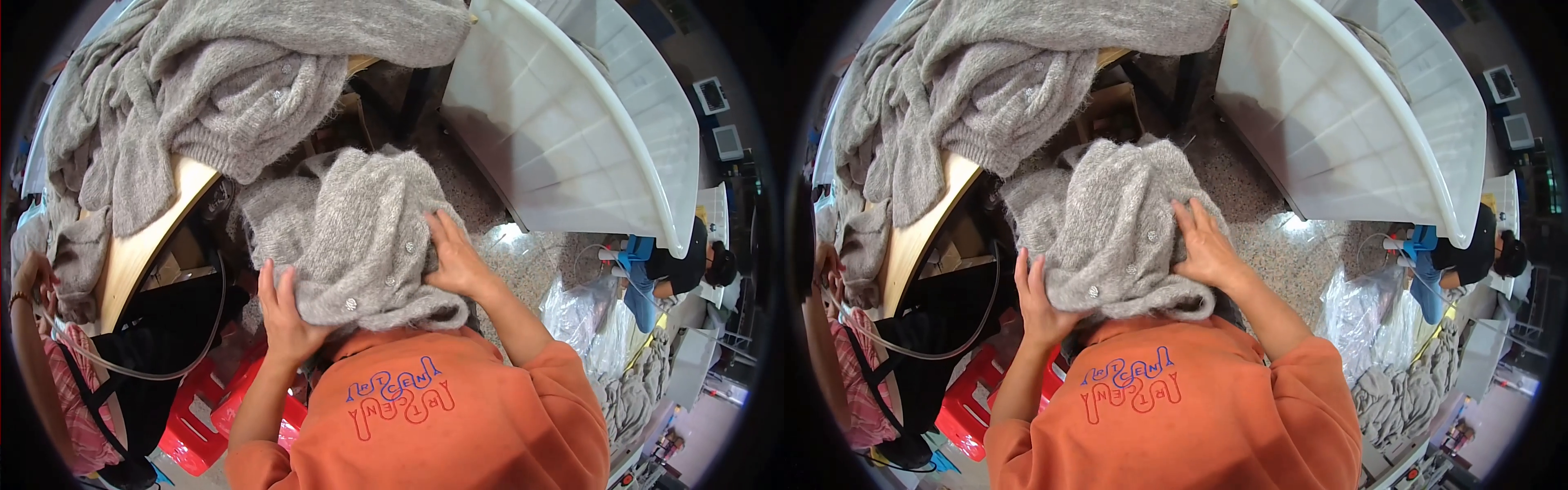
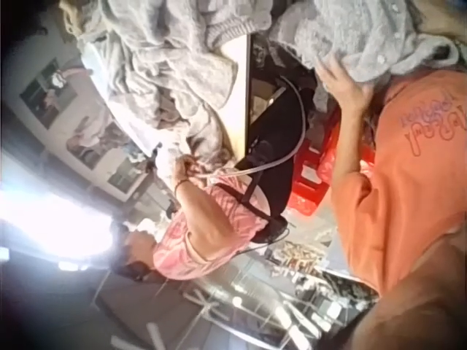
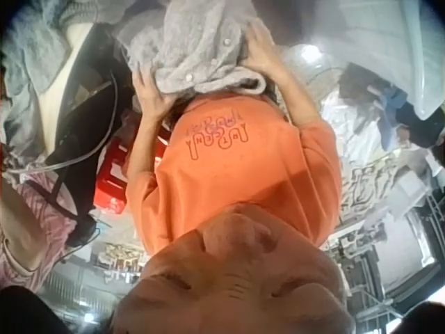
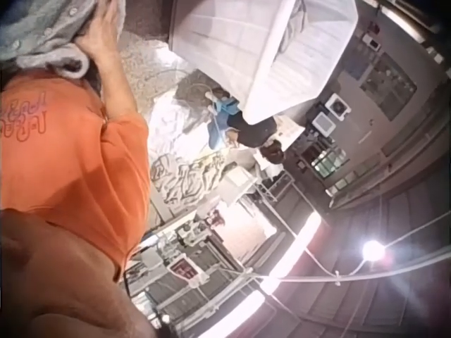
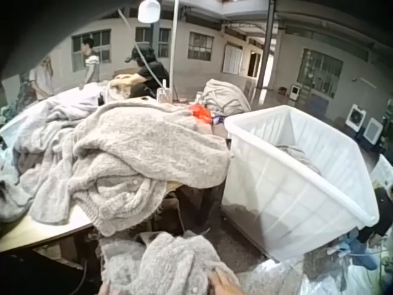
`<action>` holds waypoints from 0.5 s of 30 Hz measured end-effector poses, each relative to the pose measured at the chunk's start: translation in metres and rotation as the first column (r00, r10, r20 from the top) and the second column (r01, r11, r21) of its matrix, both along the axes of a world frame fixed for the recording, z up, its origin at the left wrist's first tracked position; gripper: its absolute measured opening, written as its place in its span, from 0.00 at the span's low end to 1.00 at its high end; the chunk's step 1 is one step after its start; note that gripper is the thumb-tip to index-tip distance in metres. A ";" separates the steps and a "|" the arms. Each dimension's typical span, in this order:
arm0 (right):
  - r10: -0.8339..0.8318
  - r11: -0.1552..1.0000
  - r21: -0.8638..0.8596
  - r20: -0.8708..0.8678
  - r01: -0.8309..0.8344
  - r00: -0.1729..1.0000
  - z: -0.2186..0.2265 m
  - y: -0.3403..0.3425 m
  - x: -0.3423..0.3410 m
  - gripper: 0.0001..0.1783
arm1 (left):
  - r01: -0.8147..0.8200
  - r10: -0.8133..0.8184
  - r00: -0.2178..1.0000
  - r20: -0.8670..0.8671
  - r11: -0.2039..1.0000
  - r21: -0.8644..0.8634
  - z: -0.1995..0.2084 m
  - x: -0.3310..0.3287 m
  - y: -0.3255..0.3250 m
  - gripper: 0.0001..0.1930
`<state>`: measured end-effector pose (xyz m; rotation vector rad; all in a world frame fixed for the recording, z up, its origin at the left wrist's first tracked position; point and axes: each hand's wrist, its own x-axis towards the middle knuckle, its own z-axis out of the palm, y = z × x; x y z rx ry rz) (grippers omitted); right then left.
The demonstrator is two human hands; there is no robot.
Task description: Inspecting knitted sweaters for defects and removing loose threads by hand.
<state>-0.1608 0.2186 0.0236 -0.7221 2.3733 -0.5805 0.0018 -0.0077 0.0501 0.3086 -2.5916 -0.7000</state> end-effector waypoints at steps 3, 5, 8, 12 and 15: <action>-0.200 0.927 -0.342 -0.096 0.157 0.975 -0.040 0.024 -0.005 0.34 | 0.023 -0.023 0.982 0.188 1.000 0.001 -0.048 0.021 -0.020 0.34; -0.315 0.786 -0.572 -0.043 0.235 0.948 -0.043 0.028 -0.002 0.11 | 0.008 -0.020 0.982 0.187 0.998 0.066 -0.058 0.026 -0.018 0.28; -0.468 0.493 -0.704 0.280 0.511 0.838 -0.024 0.036 0.010 0.10 | -0.026 0.001 0.985 0.175 0.990 0.140 -0.058 0.028 -0.013 0.22; -0.402 -0.094 -0.702 0.675 0.706 0.619 -0.001 0.047 0.000 0.11 | -0.109 0.082 0.983 0.167 0.982 0.157 -0.075 0.037 -0.021 0.17; -0.299 -0.095 -0.786 0.607 0.610 0.736 0.001 0.061 -0.009 0.15 | -0.072 0.053 0.977 0.206 0.994 0.085 -0.077 0.042 -0.026 0.20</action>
